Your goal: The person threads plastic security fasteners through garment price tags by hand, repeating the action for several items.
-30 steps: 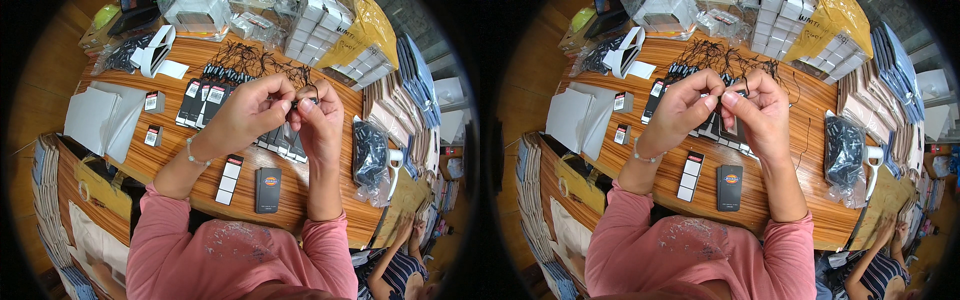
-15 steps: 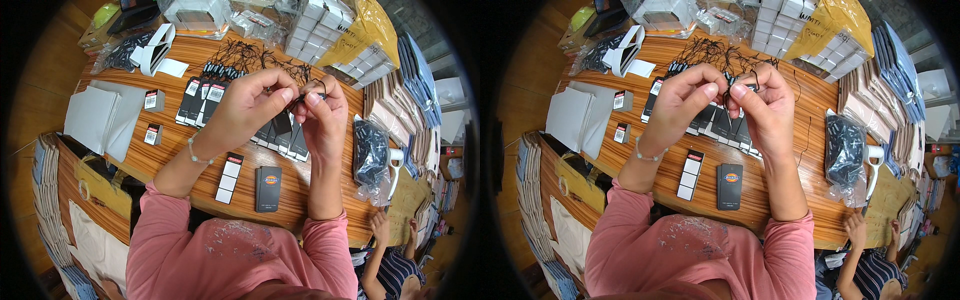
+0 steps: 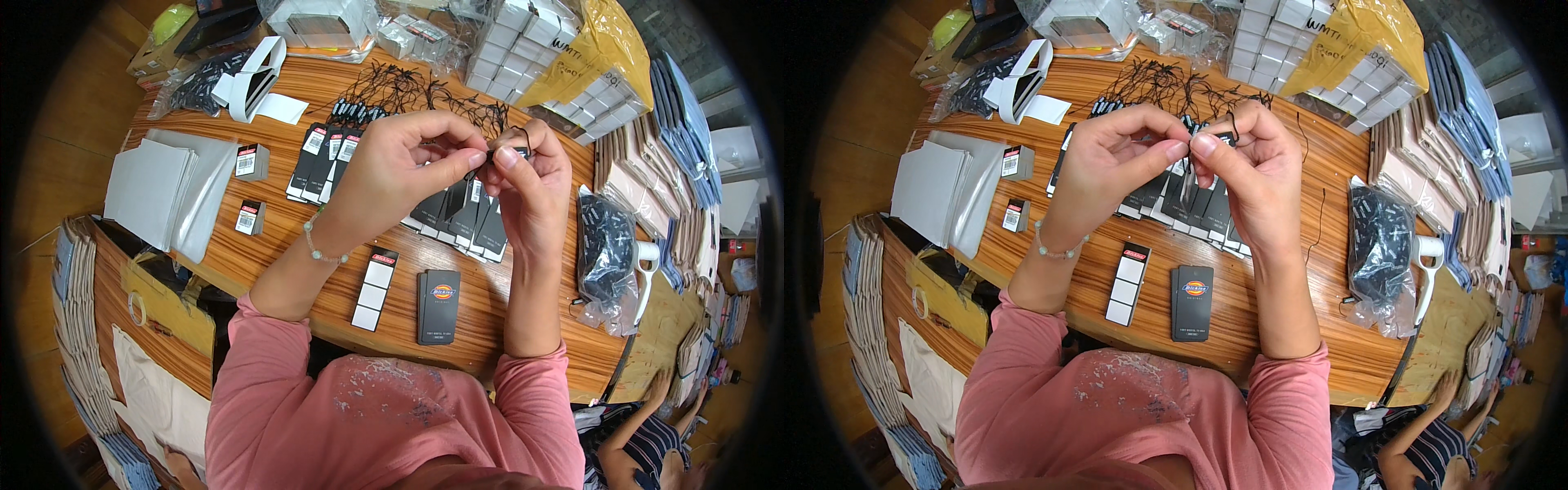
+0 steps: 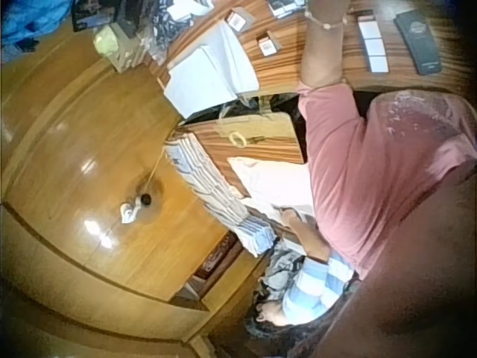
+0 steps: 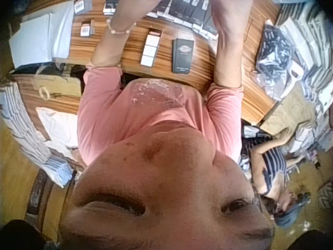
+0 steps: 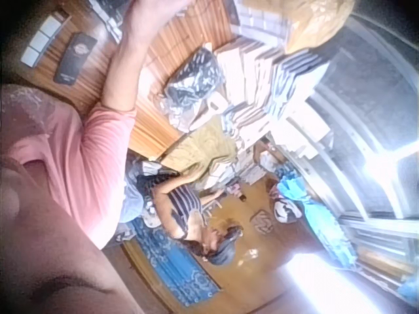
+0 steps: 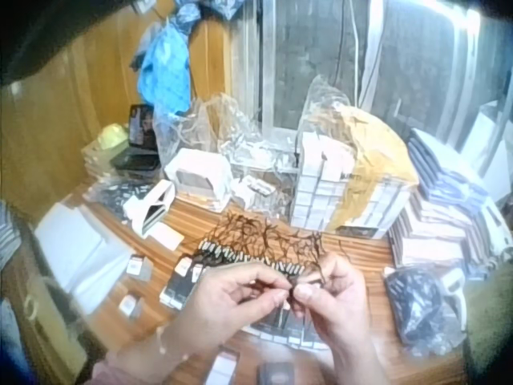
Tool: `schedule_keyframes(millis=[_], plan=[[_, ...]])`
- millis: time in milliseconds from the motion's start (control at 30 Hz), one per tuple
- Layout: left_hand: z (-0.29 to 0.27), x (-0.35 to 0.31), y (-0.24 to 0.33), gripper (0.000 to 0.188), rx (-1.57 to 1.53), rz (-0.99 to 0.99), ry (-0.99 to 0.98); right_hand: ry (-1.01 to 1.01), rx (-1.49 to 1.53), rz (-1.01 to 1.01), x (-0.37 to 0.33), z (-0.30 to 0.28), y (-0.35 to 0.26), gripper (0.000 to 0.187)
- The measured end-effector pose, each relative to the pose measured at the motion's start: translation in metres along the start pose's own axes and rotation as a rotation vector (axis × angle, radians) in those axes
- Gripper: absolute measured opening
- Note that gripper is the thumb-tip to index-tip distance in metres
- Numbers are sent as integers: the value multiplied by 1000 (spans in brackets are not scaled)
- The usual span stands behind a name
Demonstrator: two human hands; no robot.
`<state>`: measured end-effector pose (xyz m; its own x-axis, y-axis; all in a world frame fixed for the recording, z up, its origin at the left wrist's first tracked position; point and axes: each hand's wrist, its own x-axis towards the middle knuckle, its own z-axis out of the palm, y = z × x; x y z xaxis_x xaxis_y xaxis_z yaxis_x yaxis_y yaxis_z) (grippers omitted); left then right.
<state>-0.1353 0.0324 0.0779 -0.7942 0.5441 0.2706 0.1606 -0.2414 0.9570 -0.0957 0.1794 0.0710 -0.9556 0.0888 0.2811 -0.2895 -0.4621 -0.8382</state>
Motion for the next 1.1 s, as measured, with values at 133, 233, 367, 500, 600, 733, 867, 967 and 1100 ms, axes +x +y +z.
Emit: schedule_keyframes(millis=[133,233,367,500,600,733,867,967,1100], plan=[[-3,-2,3,10,13,-42,-38,-4,-11,10,0,2,0,14],[-5,-2,4,9,-25,-70,-73,-14,-34,32,-1,1,-1,16],[-4,-1,7,11,-89,-102,-61,-24,-23,36,-1,2,-1,17],[-6,-1,6,8,-130,-128,-109,-41,-25,39,-1,0,0,19],[-6,-1,3,7,-150,-126,-139,-38,-44,39,-2,0,1,20],[-5,-1,-2,7,-163,-107,-143,-48,-61,37,-2,1,1,21],[-6,2,-8,8,-188,-73,-179,-53,-32,32,-2,1,1,18],[-8,2,-8,7,-191,-83,-194,-57,-24,39,-1,2,0,15],[-7,3,-6,8,-178,-75,-175,-45,32,33,0,1,2,13]])
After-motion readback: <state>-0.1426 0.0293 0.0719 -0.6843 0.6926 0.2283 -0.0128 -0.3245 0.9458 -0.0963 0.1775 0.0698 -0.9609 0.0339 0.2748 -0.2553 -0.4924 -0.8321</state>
